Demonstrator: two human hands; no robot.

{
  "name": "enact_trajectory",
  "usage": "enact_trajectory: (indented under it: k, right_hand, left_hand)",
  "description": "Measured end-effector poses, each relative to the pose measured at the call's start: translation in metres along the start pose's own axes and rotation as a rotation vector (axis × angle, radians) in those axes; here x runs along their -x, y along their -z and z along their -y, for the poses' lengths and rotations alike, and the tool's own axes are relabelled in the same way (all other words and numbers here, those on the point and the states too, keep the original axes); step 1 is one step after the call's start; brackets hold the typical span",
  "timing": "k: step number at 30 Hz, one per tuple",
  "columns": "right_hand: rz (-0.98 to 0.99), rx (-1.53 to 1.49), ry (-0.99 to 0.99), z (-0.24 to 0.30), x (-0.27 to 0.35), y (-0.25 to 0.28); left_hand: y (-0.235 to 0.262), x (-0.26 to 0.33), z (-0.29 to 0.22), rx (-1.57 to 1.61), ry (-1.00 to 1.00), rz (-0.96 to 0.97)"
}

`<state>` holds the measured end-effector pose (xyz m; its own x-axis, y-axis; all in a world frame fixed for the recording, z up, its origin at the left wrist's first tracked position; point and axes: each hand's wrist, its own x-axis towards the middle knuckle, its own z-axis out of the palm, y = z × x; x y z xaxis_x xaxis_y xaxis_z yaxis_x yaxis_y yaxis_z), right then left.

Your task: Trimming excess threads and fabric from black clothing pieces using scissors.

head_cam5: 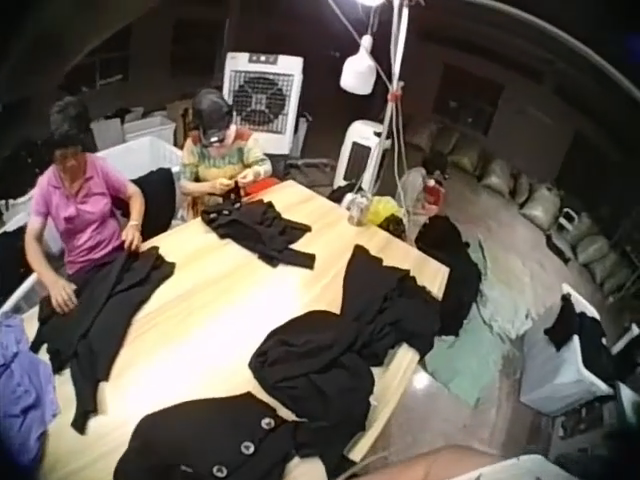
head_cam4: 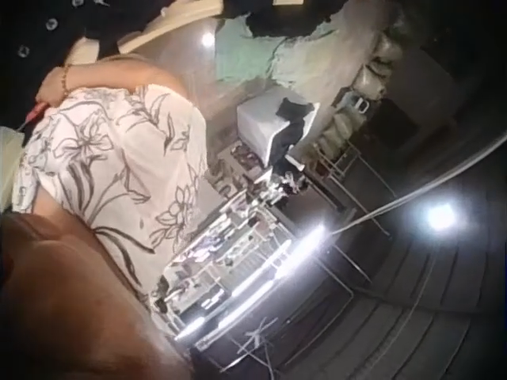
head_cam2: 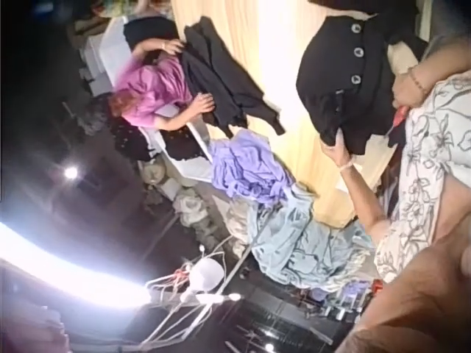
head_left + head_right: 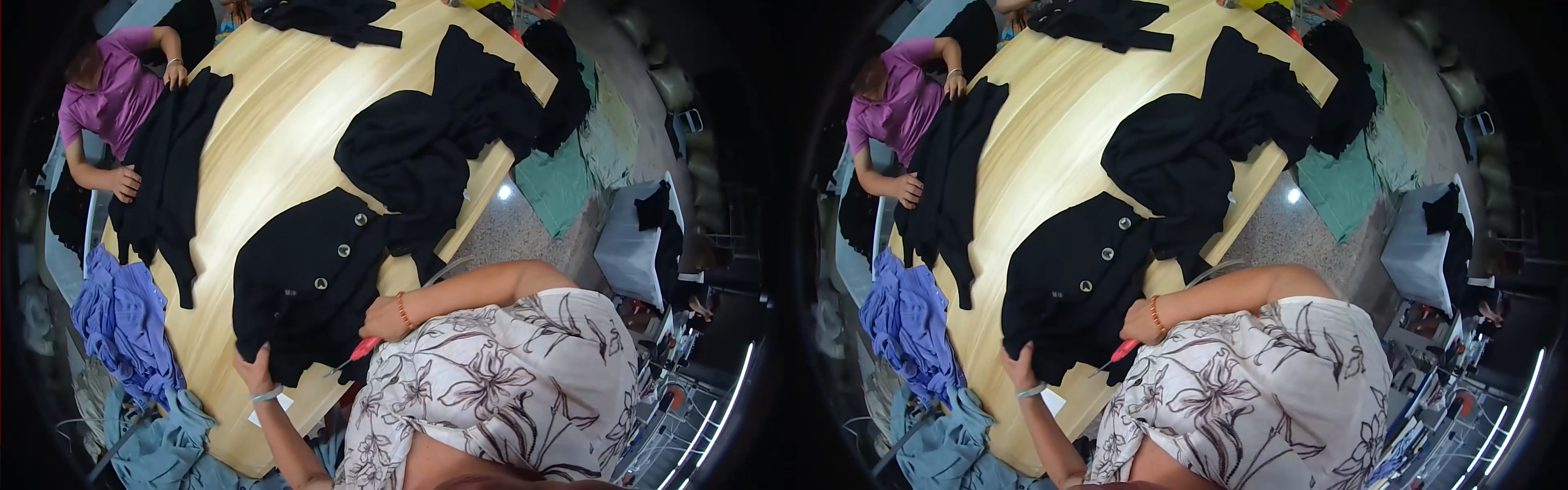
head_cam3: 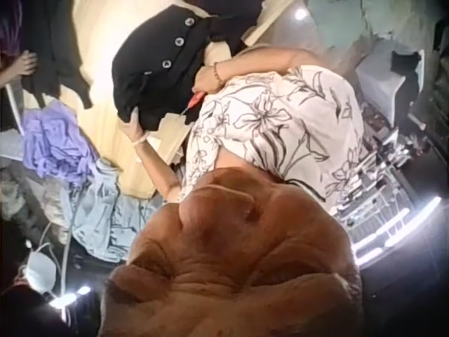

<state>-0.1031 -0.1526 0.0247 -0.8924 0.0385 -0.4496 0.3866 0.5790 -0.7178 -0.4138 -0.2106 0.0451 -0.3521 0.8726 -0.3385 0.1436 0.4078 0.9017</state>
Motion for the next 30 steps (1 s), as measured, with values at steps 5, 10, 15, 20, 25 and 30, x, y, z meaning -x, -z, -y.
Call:
enact_trajectory:
  k: [5,10,15,20,25,30]
  right_hand:
    - [-0.049,0.014,-0.098,-0.026,-0.051,0.001]
    - [-1.036,0.223,-0.076,-0.098,-0.033,0.030]
    - [-1.199,0.511,-0.322,-0.109,0.039,0.167]
    - [-0.954,0.342,-0.566,-0.115,0.074,0.250]
    - [-0.939,0.126,-0.894,-0.119,0.126,0.213]
    - [-1.242,-0.230,-1.119,-0.168,0.240,0.138]
  left_hand:
    - [-0.026,0.008,-0.135,0.067,-0.283,0.148]
    - [0.008,0.022,-0.182,0.038,-0.458,0.119]
    - [-0.015,-0.017,-0.219,0.373,-0.369,-0.035]
    - [0.024,-0.147,-0.198,0.567,-0.390,0.066]
    - [0.037,-0.226,-0.117,-0.048,-0.280,-0.476]
    - [-0.123,-0.152,-0.036,-0.418,-0.549,-0.061]
